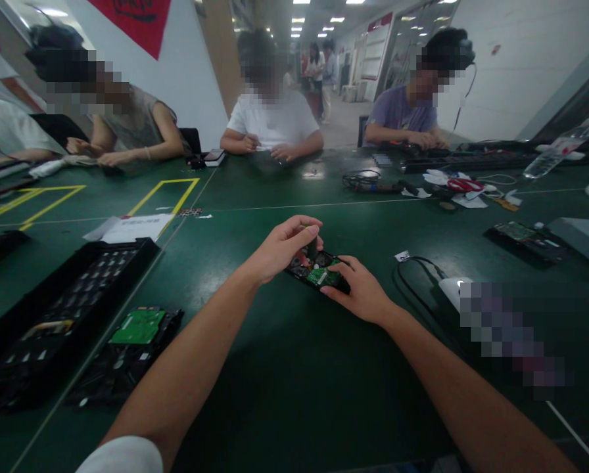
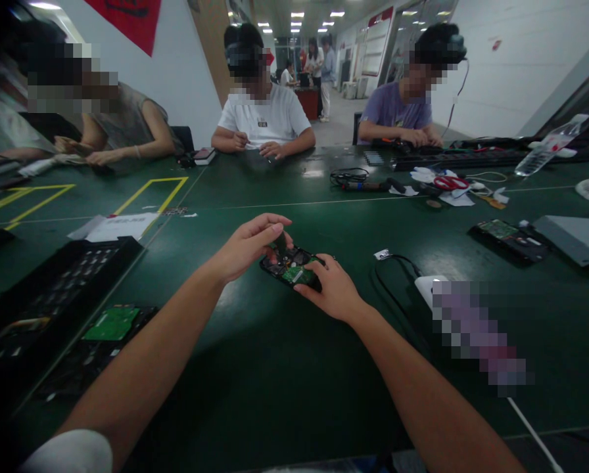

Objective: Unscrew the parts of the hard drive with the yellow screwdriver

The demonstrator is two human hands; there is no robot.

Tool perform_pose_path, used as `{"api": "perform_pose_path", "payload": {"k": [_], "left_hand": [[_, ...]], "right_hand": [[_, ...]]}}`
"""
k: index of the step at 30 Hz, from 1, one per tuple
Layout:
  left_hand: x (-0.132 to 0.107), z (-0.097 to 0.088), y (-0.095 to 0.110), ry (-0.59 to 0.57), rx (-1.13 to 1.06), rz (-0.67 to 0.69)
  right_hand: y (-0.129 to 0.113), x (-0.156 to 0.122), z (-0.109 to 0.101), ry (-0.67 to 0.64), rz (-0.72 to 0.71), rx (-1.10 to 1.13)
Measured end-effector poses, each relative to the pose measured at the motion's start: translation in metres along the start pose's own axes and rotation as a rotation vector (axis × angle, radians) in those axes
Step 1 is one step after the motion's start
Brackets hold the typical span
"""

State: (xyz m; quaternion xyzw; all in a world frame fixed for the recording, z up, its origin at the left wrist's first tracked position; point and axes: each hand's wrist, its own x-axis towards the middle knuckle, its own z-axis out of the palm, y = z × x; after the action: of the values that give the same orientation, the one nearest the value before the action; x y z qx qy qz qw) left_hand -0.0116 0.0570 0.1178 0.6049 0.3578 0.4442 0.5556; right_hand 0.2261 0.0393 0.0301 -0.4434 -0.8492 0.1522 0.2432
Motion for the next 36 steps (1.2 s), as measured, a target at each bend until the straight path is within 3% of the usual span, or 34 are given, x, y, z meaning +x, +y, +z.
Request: {"api": "perform_pose_path", "payload": {"k": [6,13,19,25,36], "left_hand": [[0.0009,0.0011,-0.002,0.071,-0.185,-0.045],[0.0009,-0.0027,0.0023,0.069,-0.098,-0.017],[0.0015,-0.0019,0.0024,0.064,-0.194,-0.021],[0.0014,0.0001,0.0022,0.045,-0.19,0.0],[0.0014,-0.0002,-0.0001,0.098,0.05,0.053]], "right_hand": [[0.001,-0.0002,-0.0019,-0.035,0.021,-0.002],[0.0025,0.0017,0.0033,0.01,0.055,0.026],[0.001,0.0002,0.0021,0.04,0.173,0.053],[-0.0001,-0.0002,0.0008,0.007,0.187,0.04],[0.0019,-0.0011,0.0024,0.032,0.155,0.045]]}}
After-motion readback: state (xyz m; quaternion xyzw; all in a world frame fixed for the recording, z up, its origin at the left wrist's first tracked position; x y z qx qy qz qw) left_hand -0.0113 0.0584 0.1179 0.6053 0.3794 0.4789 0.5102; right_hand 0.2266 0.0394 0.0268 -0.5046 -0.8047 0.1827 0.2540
